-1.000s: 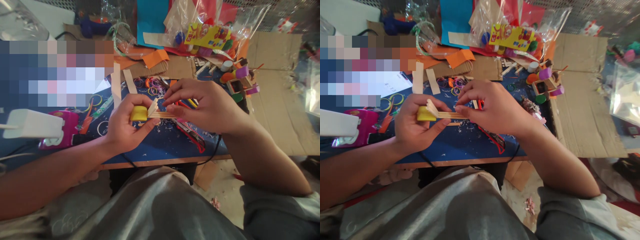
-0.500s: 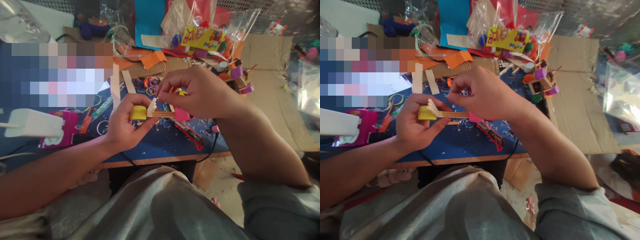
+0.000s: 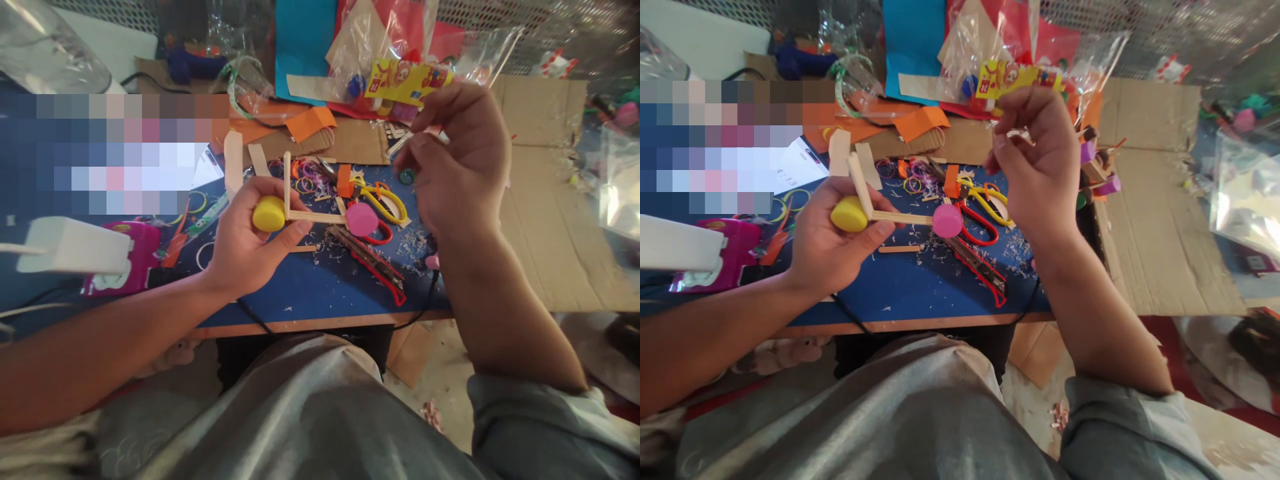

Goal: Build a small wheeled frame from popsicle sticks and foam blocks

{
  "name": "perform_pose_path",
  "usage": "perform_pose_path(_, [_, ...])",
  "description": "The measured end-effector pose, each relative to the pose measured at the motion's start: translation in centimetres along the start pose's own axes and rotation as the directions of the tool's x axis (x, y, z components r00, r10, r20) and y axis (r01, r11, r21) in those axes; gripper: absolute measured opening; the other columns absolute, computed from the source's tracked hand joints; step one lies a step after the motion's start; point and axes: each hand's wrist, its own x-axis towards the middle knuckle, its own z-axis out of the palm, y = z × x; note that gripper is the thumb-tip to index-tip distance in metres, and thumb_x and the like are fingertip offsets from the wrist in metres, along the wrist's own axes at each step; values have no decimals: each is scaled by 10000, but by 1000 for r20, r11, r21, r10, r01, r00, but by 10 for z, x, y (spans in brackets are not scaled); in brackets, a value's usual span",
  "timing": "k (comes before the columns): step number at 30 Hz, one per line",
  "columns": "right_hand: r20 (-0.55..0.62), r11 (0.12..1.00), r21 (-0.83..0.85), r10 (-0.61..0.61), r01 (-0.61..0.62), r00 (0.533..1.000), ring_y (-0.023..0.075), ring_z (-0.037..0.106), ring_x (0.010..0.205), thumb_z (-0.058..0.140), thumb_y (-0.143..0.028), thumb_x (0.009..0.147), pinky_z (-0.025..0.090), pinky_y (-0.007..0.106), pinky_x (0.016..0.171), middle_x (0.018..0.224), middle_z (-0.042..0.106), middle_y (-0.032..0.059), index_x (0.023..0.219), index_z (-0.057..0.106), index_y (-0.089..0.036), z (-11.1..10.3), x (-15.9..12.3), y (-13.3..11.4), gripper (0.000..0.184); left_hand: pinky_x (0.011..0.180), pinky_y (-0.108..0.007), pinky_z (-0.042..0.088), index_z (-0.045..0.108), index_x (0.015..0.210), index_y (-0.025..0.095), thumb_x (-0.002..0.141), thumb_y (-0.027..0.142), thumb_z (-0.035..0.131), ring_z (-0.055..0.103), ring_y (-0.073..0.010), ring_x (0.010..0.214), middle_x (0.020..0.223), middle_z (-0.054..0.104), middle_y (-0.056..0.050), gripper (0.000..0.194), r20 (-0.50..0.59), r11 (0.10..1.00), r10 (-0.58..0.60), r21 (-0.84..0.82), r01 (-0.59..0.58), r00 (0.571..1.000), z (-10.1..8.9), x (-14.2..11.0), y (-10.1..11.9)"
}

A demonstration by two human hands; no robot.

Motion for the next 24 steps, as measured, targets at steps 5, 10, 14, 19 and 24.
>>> perform_pose_path(5, [142, 992, 98, 62, -76, 988, 192, 671, 762, 882, -712, 1006, 565, 393, 719, 953, 744, 28, 1053, 829, -322, 9, -18, 4, 397, 765, -385, 726, 679, 1193, 287, 998, 602, 933, 811, -217, 878, 1097, 814, -46, 449, -4, 998, -61, -18, 61, 998, -4, 1, -10])
perform_pose_path(10, [232, 998, -6, 59, -60, 971, 217, 730, 856, 748, -823, 1048, 600, 377, 749, 982, 754, 39, 1123, 843, -323, 18, -37, -2, 514, 780, -381, 738, 672, 1220, 297, 1027, 618, 905, 825, -212, 885, 1119, 804, -44, 442, -33, 994, -83, -77, 80, 996, -1, -1, -16])
perform_pose_path(14, [261, 995, -38, 103, -96, 960, 217, 689, 778, 773, -833, 1020, 561, 363, 654, 922, 762, 45, 1176, 850, -307, 18, -42, -3, 555, 766, -379, 736, 669, 1213, 295, 1021, 644, 904, 821, -209, 865, 1106, 799, -43, 462, -72, 992, -93, -98, 86, 993, 1, -2, -15])
perform_pose_path(19, [339, 992, -52, 124, -113, 933, 197, 637, 686, 800, -858, 981, 533, 360, 630, 802, 733, 33, 1040, 846, -250, 20, -43, -5, 613, 782, -384, 728, 650, 1215, 301, 1030, 668, 884, 817, -211, 881, 1117, 797, -44, 474, -46, 997, -75, -20, 74, 996, -2, -1, -10])
perform_pose_path(24, [356, 989, -103, 137, -107, 924, 166, 552, 632, 843, -812, 978, 446, 340, 573, 748, 685, 9, 924, 817, -239, 23, -45, -9, 576, 853, -433, 726, 668, 1207, 292, 1039, 577, 904, 824, -227, 920, 1127, 818, -43, 407, -27, 999, -54, -7, 54, 998, -5, 0, -3])
